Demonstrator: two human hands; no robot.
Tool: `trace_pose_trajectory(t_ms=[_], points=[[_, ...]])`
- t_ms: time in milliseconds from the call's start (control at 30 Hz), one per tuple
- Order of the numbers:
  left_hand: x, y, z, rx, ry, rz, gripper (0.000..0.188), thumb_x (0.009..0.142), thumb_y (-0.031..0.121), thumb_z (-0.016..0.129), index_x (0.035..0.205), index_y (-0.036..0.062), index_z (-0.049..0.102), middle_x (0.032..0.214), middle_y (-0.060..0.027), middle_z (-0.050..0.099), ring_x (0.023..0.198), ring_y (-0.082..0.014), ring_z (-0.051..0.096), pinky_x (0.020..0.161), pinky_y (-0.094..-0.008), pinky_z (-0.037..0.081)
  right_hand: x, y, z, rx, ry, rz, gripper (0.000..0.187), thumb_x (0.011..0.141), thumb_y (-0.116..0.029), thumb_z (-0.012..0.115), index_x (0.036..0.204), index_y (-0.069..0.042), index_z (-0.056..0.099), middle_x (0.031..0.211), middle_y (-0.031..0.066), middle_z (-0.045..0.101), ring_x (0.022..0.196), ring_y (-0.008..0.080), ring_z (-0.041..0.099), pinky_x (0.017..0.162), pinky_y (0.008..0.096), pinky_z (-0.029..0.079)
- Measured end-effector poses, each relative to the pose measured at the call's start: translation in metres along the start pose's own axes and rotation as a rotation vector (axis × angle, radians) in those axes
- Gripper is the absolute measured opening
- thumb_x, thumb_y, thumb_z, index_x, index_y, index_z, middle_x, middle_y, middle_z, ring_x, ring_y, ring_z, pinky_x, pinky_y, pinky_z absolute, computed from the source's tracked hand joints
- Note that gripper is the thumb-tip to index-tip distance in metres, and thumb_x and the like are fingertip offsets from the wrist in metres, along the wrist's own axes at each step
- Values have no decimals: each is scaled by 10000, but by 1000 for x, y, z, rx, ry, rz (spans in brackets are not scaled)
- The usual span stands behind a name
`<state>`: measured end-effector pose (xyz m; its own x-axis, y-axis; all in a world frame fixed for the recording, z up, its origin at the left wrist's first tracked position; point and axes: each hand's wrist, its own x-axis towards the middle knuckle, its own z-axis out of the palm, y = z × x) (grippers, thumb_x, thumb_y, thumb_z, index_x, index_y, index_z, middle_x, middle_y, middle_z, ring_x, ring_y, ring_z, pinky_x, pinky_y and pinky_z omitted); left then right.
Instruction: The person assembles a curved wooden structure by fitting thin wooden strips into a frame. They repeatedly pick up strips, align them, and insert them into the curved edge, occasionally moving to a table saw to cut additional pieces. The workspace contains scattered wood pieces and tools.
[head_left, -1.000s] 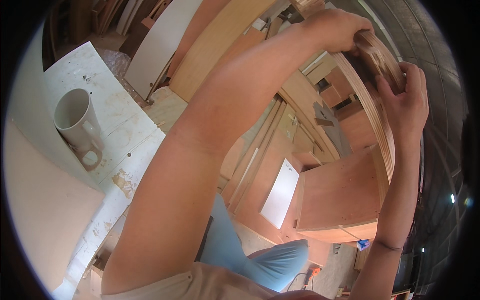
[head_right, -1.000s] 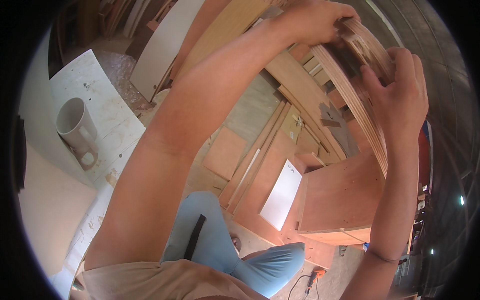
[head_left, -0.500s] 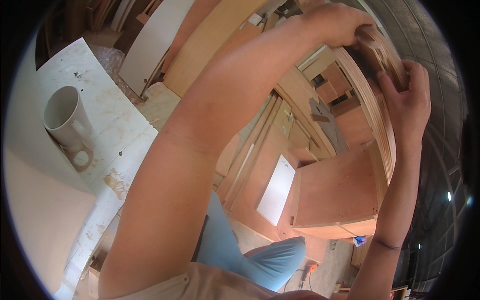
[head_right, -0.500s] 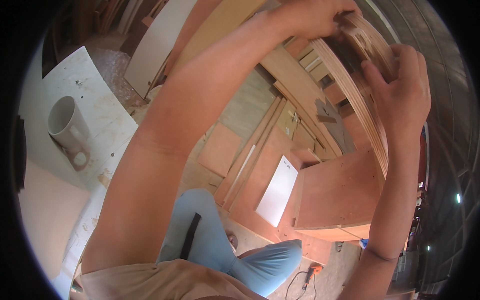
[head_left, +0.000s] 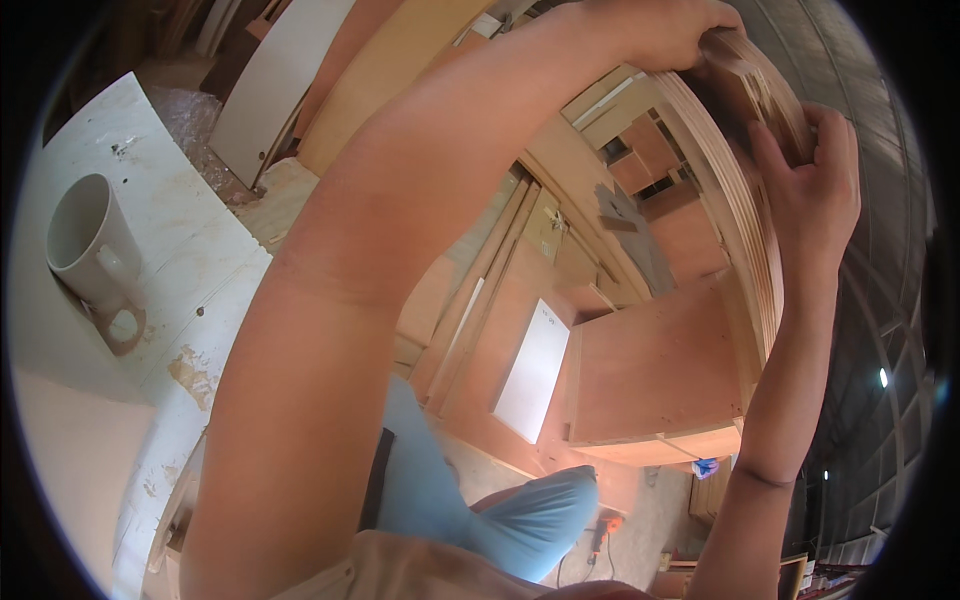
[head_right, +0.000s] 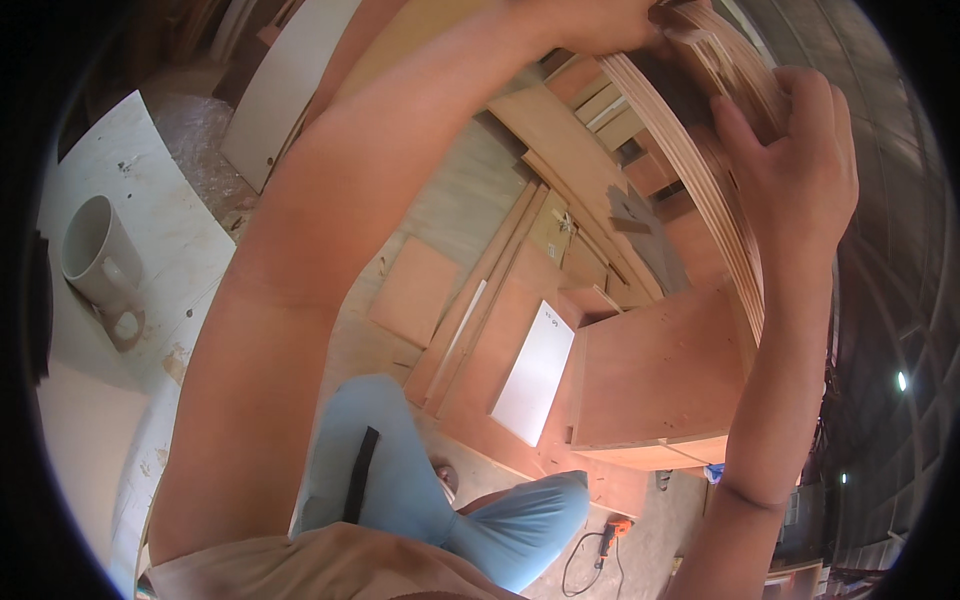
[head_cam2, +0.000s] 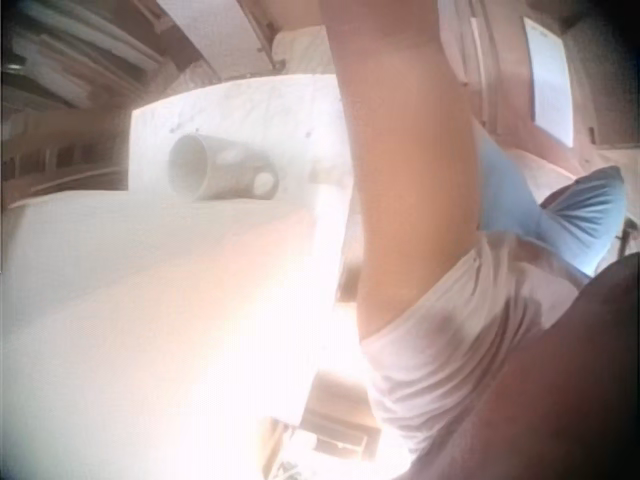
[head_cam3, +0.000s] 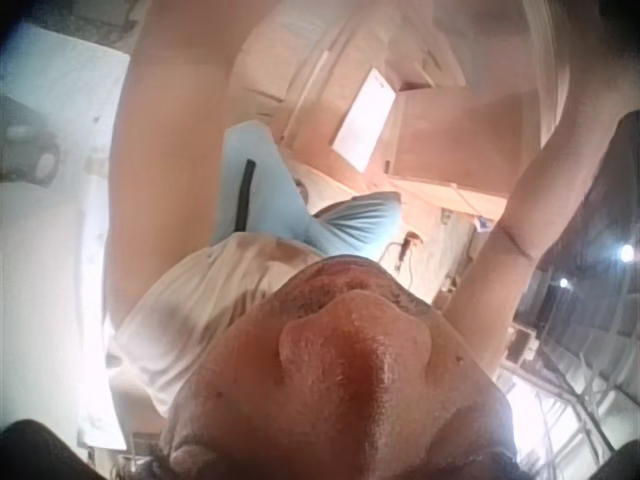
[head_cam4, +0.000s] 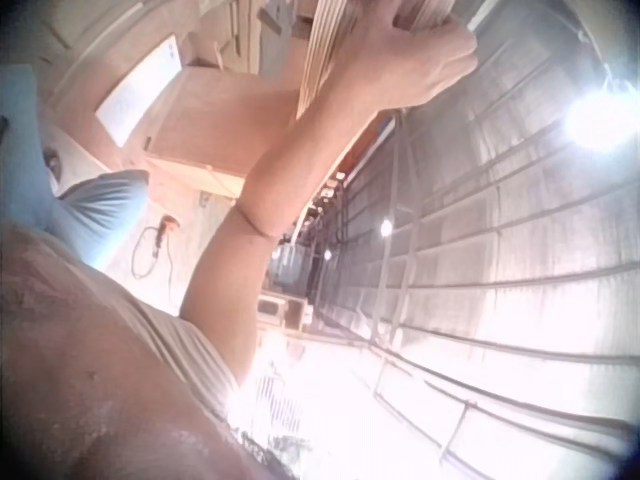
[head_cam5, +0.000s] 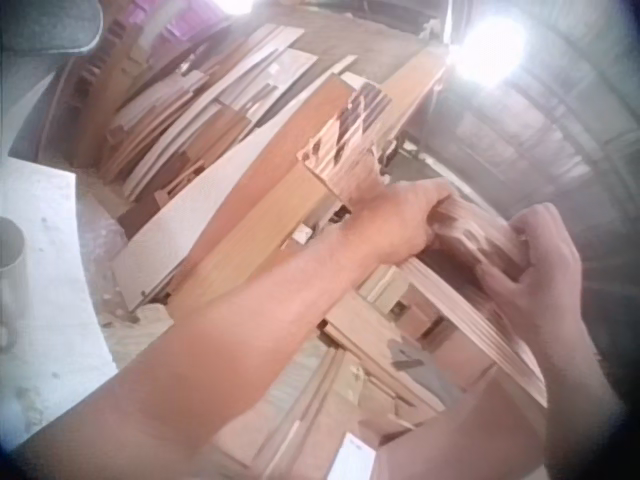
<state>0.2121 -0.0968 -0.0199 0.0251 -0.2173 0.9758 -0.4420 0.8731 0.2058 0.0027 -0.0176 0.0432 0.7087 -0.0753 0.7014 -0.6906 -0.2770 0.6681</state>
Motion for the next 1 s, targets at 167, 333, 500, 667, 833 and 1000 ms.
trace_pose_trajectory(t_ms=[167,333,500,667,833,1000], points=[[-8,-3,4,-18,56,59,425,756,74,795,1157,45,656,1100,-206,724,1075,-386,685,895,-448,542,-3,-4,5,-42,20,10,381,797,-313,821,1062,-103,646,1007,60,659,880,294,664,749,421,530],[-7,0,3,-33,58,39,435,752,62,793,1164,48,654,1118,-206,721,1086,-388,682,893,-440,545,-2,-5,3,-72,43,5,386,799,-320,819,1061,-94,648,1002,67,656,900,294,660,761,422,527],[0,-4,7,-55,25,33,440,752,58,795,1168,54,654,1112,-207,722,1083,-384,685,887,-436,547,-2,-5,0,-76,29,1,390,802,-321,819,1061,-86,647,1013,78,654,916,305,657,773,427,526],[0,-6,7,-66,26,24,440,752,64,797,1168,50,652,1105,-208,723,1079,-385,687,888,-438,546,-2,-6,1,-72,21,15,393,807,-320,817,1056,-72,642,1021,94,651,933,316,651,794,431,522],[-3,-1,2,-57,17,30,438,755,77,794,1168,53,652,1106,-208,722,1083,-386,684,898,-443,542,-1,-7,0,-92,11,12,389,809,-317,813,1042,-62,636,1015,101,651,945,323,648,808,435,517],[-5,5,-3,-46,-13,-16,433,760,71,786,1171,54,649,1120,-206,719,1093,-383,680,906,-448,538,-2,-9,0,-87,7,26,392,801,-312,821,1035,-57,636,1015,104,654,947,322,650,806,433,518]])
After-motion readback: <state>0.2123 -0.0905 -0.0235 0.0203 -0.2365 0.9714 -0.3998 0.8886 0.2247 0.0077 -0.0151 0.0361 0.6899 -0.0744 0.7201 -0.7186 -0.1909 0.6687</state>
